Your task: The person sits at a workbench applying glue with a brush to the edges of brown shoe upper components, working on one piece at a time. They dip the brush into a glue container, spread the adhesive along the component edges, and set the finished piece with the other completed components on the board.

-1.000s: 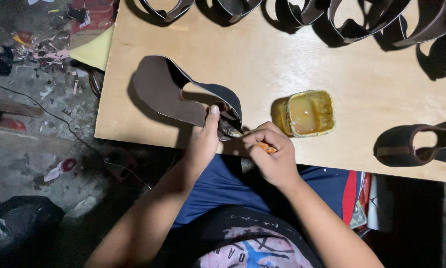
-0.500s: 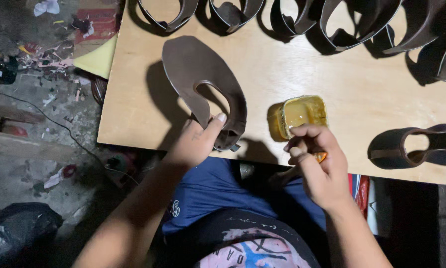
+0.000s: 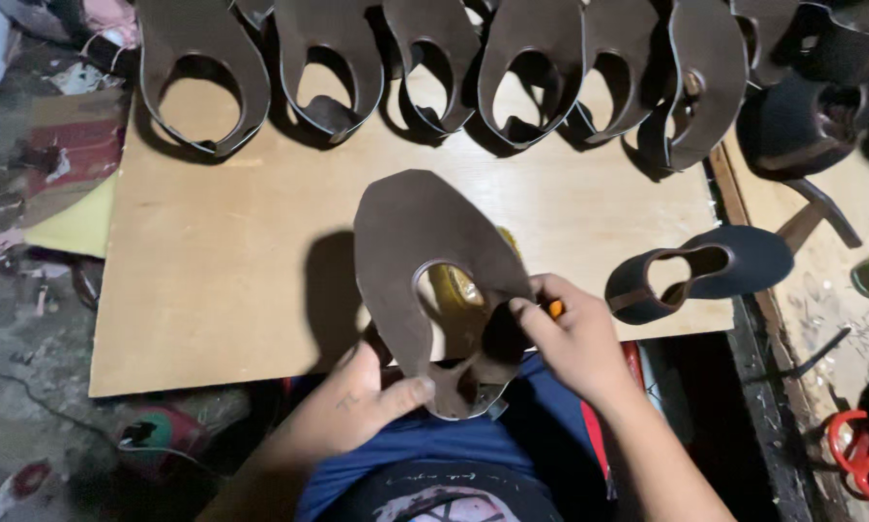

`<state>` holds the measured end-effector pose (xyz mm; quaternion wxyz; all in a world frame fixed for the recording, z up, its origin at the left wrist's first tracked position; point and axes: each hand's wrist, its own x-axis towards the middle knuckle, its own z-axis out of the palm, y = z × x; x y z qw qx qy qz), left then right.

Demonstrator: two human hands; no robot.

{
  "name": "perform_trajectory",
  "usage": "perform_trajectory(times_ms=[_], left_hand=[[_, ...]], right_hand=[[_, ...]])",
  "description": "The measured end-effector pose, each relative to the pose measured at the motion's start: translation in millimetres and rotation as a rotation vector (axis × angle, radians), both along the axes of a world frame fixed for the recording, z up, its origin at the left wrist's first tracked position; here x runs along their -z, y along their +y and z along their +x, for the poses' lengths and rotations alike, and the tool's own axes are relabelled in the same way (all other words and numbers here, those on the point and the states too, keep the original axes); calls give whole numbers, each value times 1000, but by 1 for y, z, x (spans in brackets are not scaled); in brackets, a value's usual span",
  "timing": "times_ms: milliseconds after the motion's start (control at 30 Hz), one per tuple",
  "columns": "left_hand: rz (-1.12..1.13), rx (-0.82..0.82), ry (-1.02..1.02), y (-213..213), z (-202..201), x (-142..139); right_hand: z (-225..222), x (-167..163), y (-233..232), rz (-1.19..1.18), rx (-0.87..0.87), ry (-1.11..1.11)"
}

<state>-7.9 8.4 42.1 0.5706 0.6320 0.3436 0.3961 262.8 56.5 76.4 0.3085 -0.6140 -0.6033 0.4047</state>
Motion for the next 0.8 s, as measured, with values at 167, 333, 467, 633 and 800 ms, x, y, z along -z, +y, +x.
perform_trajectory(times_ms=[167, 333, 467, 633, 800], left_hand=[[-354, -319, 50, 35, -24, 73], [-489, -477, 65, 60, -52, 122], [-688, -567, 8, 70, -64, 124], [-725, -591, 23, 74, -64, 115], [-731, -590, 36, 77, -65, 116]], right_hand=[[83, -15, 22, 112, 291, -171], [174, -8, 44, 322, 438, -208], [242, 4, 65, 450, 530, -370], [286, 15, 94, 394, 688, -259], [285, 22, 111, 202, 717, -75]])
